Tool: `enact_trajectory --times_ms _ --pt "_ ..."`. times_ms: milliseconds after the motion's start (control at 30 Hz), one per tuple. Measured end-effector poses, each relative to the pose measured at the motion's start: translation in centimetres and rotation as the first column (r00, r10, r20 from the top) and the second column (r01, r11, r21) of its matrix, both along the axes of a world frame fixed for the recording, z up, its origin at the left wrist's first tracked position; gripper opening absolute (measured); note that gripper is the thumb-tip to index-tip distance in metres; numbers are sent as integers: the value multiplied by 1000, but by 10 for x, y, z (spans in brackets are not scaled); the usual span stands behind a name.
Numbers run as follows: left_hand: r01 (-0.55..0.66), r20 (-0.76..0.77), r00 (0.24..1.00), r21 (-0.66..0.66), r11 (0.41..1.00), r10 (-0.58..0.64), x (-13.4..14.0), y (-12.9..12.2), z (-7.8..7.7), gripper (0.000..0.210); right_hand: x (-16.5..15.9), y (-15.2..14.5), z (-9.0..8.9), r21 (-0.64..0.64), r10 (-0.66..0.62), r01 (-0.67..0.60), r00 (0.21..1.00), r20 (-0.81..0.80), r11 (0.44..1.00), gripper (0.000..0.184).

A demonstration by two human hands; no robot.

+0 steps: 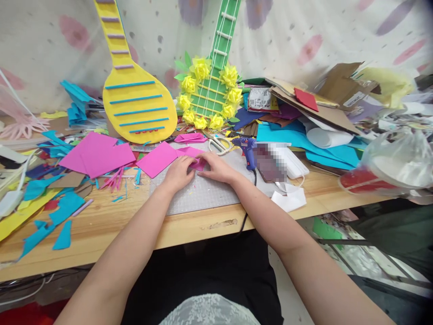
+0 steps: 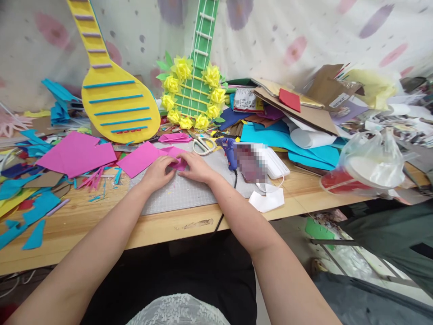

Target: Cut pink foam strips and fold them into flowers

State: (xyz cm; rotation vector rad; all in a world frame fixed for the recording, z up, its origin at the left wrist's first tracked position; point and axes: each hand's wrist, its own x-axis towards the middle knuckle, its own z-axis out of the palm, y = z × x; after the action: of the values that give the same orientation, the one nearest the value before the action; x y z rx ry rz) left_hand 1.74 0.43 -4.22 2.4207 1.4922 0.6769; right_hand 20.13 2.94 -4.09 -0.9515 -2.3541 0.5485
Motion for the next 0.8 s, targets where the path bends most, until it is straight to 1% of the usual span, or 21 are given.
enact_trajectory --times_ms 100,200,267,400,467,533,600,667,800 --pt "-1 11 1000 12 1000 1 1 0 1 37 -7 0 -2 14 -58 58 998 7 998 28" --pt "-33 10 999 -6 999 33 3 0 2 34 -13 0 -4 -10 -116 116 993 -19 993 25" --pt "-64 10 998 -13 998 64 5 1 2 32 -14 1 -4 -59 -145 142 988 -53 988 25" --pt "-92 16 996 1 996 92 6 5 1 25 -13 3 -7 -217 -187 148 967 -174 965 25" --pt "-90 25 996 8 996 90 4 7 0 24 -11 4 -8 -260 -214 154 951 -224 953 24" --pt "-92 33 995 2 996 91 0 8 1 24 -10 5 -9 -273 -232 159 938 -259 949 26" --pt "-109 39 993 -13 994 109 -3 7 3 24 -9 5 -10 -268 -222 146 934 -279 952 33" --pt "-124 44 991 -28 992 125 -4 5 6 23 -8 5 -10 -254 -177 106 944 -278 961 41" --pt "-82 41 996 -33 996 83 -3 0 10 18 -6 2 -8 -249 -85 25 968 -235 968 51"
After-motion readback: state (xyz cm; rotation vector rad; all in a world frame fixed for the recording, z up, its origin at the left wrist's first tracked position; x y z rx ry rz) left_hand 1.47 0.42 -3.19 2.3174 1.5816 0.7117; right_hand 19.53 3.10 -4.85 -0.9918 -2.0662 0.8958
